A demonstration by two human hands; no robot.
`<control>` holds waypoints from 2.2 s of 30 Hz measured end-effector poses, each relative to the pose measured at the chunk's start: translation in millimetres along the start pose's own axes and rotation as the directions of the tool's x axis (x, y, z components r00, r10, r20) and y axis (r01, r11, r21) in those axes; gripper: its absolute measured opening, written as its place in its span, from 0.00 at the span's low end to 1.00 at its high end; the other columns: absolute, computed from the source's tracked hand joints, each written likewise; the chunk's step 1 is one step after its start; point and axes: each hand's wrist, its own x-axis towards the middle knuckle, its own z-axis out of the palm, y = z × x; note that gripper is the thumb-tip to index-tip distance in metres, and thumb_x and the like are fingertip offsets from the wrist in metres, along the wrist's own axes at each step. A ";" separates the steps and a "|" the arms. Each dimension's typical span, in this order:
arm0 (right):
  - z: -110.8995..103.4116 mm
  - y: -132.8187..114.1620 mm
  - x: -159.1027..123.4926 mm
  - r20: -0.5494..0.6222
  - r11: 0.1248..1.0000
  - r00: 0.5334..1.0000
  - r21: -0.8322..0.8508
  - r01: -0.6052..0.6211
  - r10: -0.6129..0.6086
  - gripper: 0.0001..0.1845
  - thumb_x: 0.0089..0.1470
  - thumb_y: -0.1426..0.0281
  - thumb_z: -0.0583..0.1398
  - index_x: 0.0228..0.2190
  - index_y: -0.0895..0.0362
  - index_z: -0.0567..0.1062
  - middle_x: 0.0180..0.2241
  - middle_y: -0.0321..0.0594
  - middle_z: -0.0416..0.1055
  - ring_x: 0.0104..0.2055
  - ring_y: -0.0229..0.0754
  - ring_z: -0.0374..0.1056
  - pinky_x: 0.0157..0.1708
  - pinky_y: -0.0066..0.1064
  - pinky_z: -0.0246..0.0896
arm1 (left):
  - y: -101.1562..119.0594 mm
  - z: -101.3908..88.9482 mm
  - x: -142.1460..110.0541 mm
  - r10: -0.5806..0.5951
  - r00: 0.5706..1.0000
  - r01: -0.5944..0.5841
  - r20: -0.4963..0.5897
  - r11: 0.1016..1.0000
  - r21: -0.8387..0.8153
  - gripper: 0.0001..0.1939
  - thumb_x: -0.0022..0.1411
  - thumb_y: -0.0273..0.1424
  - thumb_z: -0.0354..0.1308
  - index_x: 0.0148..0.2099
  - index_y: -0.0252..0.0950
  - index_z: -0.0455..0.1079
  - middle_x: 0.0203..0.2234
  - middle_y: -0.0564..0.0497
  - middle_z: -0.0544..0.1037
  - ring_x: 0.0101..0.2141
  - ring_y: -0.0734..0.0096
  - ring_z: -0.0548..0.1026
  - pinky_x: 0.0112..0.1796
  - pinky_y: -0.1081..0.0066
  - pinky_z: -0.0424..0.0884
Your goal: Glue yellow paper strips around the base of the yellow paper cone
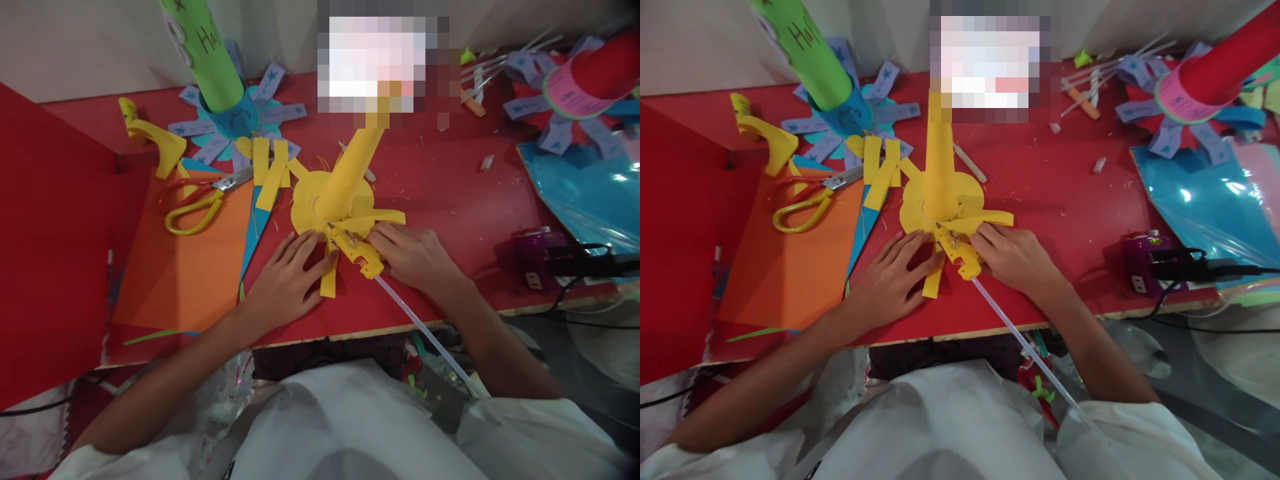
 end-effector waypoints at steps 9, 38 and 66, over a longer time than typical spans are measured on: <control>1.3 1.9 -2.8 -0.018 1.000 1.000 0.014 -0.024 0.025 0.08 0.68 0.74 0.58 0.35 0.56 0.76 0.35 0.42 0.77 0.35 0.43 0.70 0.30 0.37 0.48 | -0.1 1.9 -0.7 0.003 1.000 -0.003 -0.017 1.000 -0.016 0.31 0.70 0.34 0.59 0.73 0.38 0.67 0.74 0.33 0.63 0.74 0.40 0.60 0.73 0.39 0.60; -0.8 1.2 2.2 0.008 0.999 0.999 0.011 -0.038 0.038 0.09 0.65 0.77 0.58 0.32 0.56 0.74 0.32 0.41 0.75 0.33 0.42 0.67 0.31 0.37 0.43 | -1.2 1.0 0.1 0.026 0.999 -0.026 -0.019 1.000 0.007 0.30 0.70 0.33 0.60 0.72 0.36 0.67 0.72 0.32 0.64 0.73 0.39 0.62 0.73 0.39 0.61; -7.9 8.8 -13.0 0.006 0.998 0.999 -0.044 -0.052 0.053 0.10 0.64 0.78 0.57 0.31 0.55 0.74 0.29 0.40 0.72 0.31 0.43 0.65 0.28 0.37 0.40 | -0.3 0.6 -0.2 0.025 0.999 -0.023 -0.039 0.998 0.052 0.30 0.71 0.35 0.61 0.72 0.37 0.67 0.70 0.32 0.66 0.71 0.40 0.65 0.71 0.39 0.63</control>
